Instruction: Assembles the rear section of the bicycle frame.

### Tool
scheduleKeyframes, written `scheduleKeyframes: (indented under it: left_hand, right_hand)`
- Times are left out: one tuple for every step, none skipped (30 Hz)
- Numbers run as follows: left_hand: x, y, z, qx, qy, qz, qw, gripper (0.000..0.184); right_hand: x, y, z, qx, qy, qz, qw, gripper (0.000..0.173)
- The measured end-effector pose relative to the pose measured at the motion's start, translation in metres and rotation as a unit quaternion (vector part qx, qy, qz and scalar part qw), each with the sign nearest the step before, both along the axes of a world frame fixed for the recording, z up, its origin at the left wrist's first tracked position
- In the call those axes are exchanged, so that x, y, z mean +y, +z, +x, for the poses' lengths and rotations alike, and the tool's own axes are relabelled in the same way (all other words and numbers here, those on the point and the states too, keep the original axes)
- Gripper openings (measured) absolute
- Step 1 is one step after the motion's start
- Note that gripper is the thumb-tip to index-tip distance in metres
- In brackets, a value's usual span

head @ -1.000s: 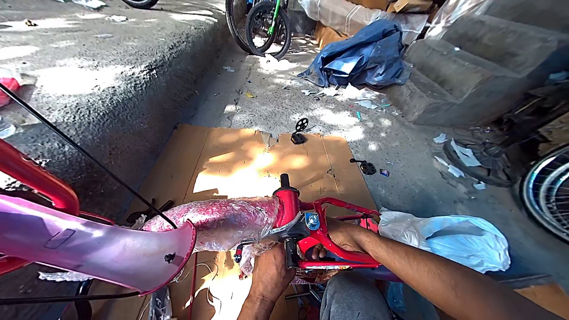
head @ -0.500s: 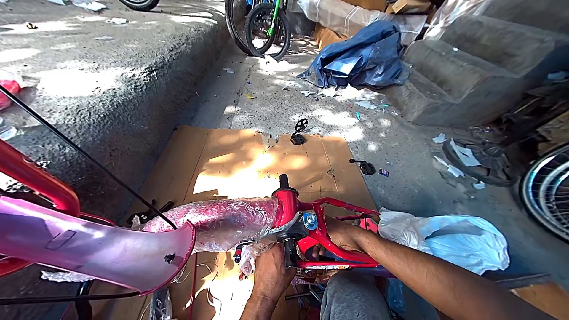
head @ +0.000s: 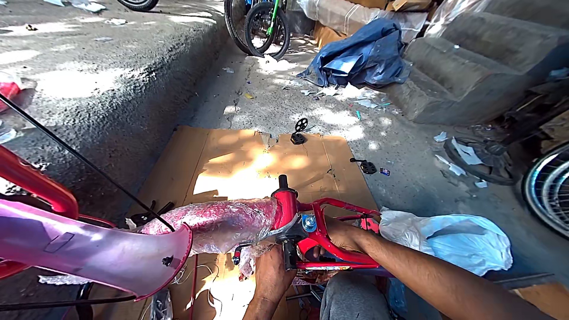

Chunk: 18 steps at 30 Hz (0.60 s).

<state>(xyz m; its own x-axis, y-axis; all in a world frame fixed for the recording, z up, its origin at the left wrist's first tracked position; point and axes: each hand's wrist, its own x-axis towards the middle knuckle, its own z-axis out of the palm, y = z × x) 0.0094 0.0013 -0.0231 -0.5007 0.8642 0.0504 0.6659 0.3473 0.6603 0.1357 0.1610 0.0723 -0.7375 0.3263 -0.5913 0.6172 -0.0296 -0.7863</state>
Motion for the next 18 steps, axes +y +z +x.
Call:
scheduleKeyframes:
  left_hand:
    - [0.0006,0.0001,0.0014,-0.002,0.010,0.004,1.000,0.025]
    - [0.0010,0.0008,0.0029,-0.002,0.019,0.008,1.000,0.025]
    - [0.0013,0.0017,0.0044,0.000,0.027,0.015,1.000,0.026]
    - [0.0015,0.0026,0.0053,0.003,0.032,0.023,0.999,0.028]
    - [0.0017,0.0034,0.0056,0.004,0.034,0.028,0.999,0.030]
    - [0.0014,0.0035,0.0051,0.002,0.030,0.029,0.999,0.032]
    - [0.0008,0.0035,0.0040,-0.001,0.025,0.029,0.999,0.034]
    - [0.0002,0.0033,0.0030,-0.004,0.021,0.031,0.999,0.035]
    - [-0.0006,0.0022,0.0026,-0.011,0.021,0.033,0.999,0.035]
    - [-0.0012,0.0009,0.0024,-0.017,0.022,0.036,0.999,0.036]
    - [-0.0016,0.0005,0.0022,-0.020,0.023,0.040,0.999,0.037]
    - [-0.0019,0.0005,0.0023,-0.020,0.023,0.044,0.999,0.037]
    - [-0.0021,0.0007,0.0029,-0.016,0.023,0.046,0.999,0.037]
    - [-0.0019,0.0007,0.0038,-0.013,0.024,0.047,0.999,0.035]
    - [-0.0014,0.0014,0.0045,-0.010,0.025,0.042,0.999,0.034]
    - [-0.0011,0.0024,0.0049,-0.007,0.028,0.032,0.999,0.034]
    - [-0.0004,0.0036,0.0052,-0.008,0.030,0.025,0.999,0.034]
    - [0.0003,0.0044,0.0058,-0.010,0.034,0.020,0.999,0.034]
  right_hand:
    - [0.0001,0.0000,0.0000,0.000,0.000,0.001,1.000,0.004]
    - [0.0002,0.0002,0.0002,-0.002,0.001,0.002,1.000,0.005]
    - [0.0001,0.0005,0.0002,-0.005,0.003,0.005,1.000,0.005]
    - [0.0002,0.0006,0.0000,-0.009,0.005,0.008,1.000,0.005]
    - [0.0005,0.0003,-0.0001,-0.011,0.009,0.013,1.000,0.005]
    - [0.0009,-0.0005,-0.0001,-0.012,0.011,0.015,1.000,0.005]
    - [0.0014,-0.0017,0.0000,-0.011,0.011,0.015,1.000,0.004]
    - [0.0019,-0.0020,0.0001,-0.009,0.013,0.015,1.000,0.005]
    - [0.0021,-0.0022,0.0003,-0.006,0.014,0.013,1.000,0.005]
    - [0.0025,-0.0026,0.0005,-0.005,0.015,0.011,1.000,0.005]
    - [0.0023,-0.0019,0.0003,-0.005,0.015,0.012,1.000,0.005]
    - [0.0016,-0.0001,-0.0001,-0.008,0.016,0.013,1.000,0.004]
    - [0.0012,0.0006,-0.0001,-0.012,0.018,0.014,1.000,0.005]
    - [0.0012,0.0007,0.0003,-0.013,0.016,0.012,1.000,0.006]
    - [0.0010,0.0008,0.0006,-0.013,0.015,0.010,1.000,0.008]
    - [0.0008,0.0008,0.0008,-0.012,0.015,0.010,1.000,0.009]
    - [0.0006,0.0022,0.0005,-0.012,0.016,0.012,1.000,0.009]
    - [0.0006,0.0034,0.0003,-0.015,0.019,0.017,1.000,0.009]
